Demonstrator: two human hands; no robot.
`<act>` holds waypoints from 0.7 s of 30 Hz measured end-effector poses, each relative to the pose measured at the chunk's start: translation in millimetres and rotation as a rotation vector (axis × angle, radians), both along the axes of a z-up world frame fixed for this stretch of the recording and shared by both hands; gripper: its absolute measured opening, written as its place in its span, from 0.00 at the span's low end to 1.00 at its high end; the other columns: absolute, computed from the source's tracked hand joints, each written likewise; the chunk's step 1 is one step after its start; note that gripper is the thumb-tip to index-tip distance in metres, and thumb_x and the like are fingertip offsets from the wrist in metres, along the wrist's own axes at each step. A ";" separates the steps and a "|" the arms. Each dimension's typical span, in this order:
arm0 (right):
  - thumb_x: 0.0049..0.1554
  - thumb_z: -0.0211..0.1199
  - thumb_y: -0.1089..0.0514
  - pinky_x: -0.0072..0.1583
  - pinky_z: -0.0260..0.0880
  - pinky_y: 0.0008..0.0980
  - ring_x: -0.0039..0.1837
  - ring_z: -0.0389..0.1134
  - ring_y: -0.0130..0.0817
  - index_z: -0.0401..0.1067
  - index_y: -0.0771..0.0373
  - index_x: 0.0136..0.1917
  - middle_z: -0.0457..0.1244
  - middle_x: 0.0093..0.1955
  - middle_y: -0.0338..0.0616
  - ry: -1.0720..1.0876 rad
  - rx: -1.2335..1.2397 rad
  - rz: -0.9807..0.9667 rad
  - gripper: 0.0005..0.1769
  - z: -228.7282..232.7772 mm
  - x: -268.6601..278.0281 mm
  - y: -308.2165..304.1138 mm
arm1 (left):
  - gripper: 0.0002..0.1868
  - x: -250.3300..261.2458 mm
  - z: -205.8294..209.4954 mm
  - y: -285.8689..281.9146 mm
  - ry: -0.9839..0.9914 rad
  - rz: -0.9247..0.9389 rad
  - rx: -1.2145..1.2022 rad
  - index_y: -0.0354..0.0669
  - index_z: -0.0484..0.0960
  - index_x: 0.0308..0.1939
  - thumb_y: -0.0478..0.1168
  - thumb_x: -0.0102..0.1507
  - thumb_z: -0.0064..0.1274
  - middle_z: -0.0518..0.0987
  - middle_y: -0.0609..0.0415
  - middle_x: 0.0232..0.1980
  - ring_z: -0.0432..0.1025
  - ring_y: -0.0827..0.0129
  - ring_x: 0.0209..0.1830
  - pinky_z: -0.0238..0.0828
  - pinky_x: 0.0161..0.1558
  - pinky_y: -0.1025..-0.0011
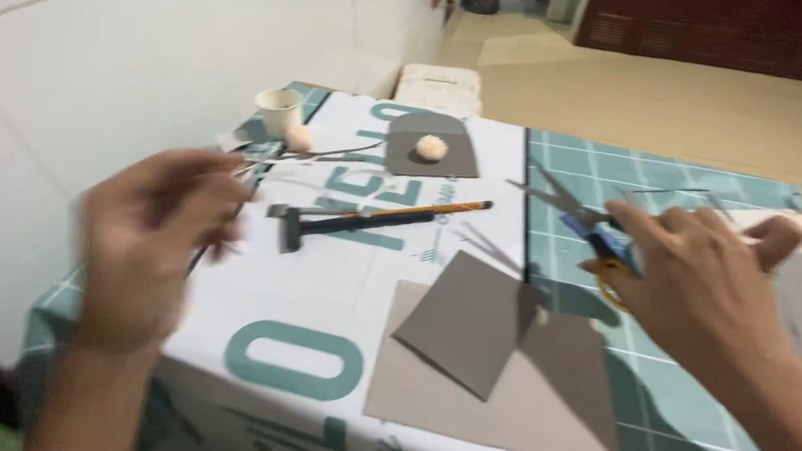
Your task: Cutting and folding grey cardboard to create a pattern or component for a leather goods project
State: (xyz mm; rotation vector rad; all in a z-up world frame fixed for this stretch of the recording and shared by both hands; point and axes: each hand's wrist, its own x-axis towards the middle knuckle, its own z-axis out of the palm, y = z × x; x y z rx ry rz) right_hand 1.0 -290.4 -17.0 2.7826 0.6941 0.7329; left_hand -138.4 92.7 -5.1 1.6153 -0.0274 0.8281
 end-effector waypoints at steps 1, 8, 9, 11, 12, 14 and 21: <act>0.52 0.63 0.33 0.52 0.70 0.48 0.48 0.71 0.52 0.67 0.45 0.66 0.70 0.41 0.47 -0.041 -0.039 -0.047 0.33 -2.3 0.7 0.0 | 0.07 -15.7 -14.3 23.5 -0.045 0.183 -0.051 0.38 0.83 0.47 0.33 0.66 0.58 0.82 0.49 0.34 0.66 0.76 0.22 0.59 0.24 0.81; 0.55 0.58 0.26 0.43 0.72 0.45 0.45 0.74 0.49 0.71 0.37 0.66 0.70 0.36 0.46 0.036 -0.006 -0.129 0.31 -3.9 -4.1 13.6 | 0.07 -137.6 -118.8 222.2 0.011 0.513 -0.090 0.59 0.72 0.64 0.46 0.82 0.48 0.80 0.61 0.52 0.72 0.85 0.38 0.62 0.34 0.92; 0.54 0.57 0.25 0.44 0.72 0.44 0.48 0.75 0.49 0.71 0.37 0.66 0.72 0.39 0.46 0.071 -0.010 -0.167 0.32 -2.1 -5.9 15.2 | 0.09 -146.0 -128.4 241.6 0.083 0.580 -0.023 0.60 0.70 0.67 0.50 0.84 0.47 0.78 0.65 0.57 0.70 0.88 0.46 0.63 0.39 0.92; 0.54 0.57 0.24 0.44 0.73 0.44 0.50 0.76 0.49 0.70 0.36 0.66 0.73 0.42 0.45 0.103 -0.018 -0.206 0.32 0.1 -7.8 16.3 | 0.12 -157.4 -144.0 270.3 0.153 0.644 0.039 0.60 0.69 0.70 0.53 0.85 0.45 0.76 0.69 0.63 0.68 0.91 0.53 0.64 0.44 0.93; 0.54 0.58 0.26 0.44 0.73 0.44 0.48 0.75 0.49 0.71 0.37 0.64 0.72 0.41 0.46 0.102 -0.022 -0.203 0.29 0.5 -7.9 15.8 | 0.14 -160.5 -149.9 279.7 0.149 0.609 0.202 0.43 0.65 0.74 0.44 0.88 0.41 0.71 0.52 0.66 0.66 0.74 0.58 0.66 0.49 0.78; 0.55 0.60 0.28 0.43 0.73 0.44 0.46 0.75 0.49 0.72 0.38 0.63 0.72 0.40 0.47 0.095 -0.026 -0.201 0.27 -0.6 -4.7 12.2 | 0.16 -161.0 -156.7 294.8 0.139 0.572 0.363 0.26 0.62 0.79 0.35 0.90 0.37 0.66 0.36 0.69 0.63 0.56 0.63 0.68 0.54 0.64; 0.53 0.59 0.25 0.46 0.72 0.40 0.52 0.75 0.43 0.71 0.31 0.63 0.73 0.43 0.36 0.012 -0.046 -0.234 0.28 -15.6 13.7 -2.7 | 0.20 -158.3 -135.6 283.3 0.210 0.617 0.523 0.23 0.63 0.73 0.19 0.77 0.42 0.69 0.32 0.61 0.71 0.45 0.54 0.69 0.64 0.55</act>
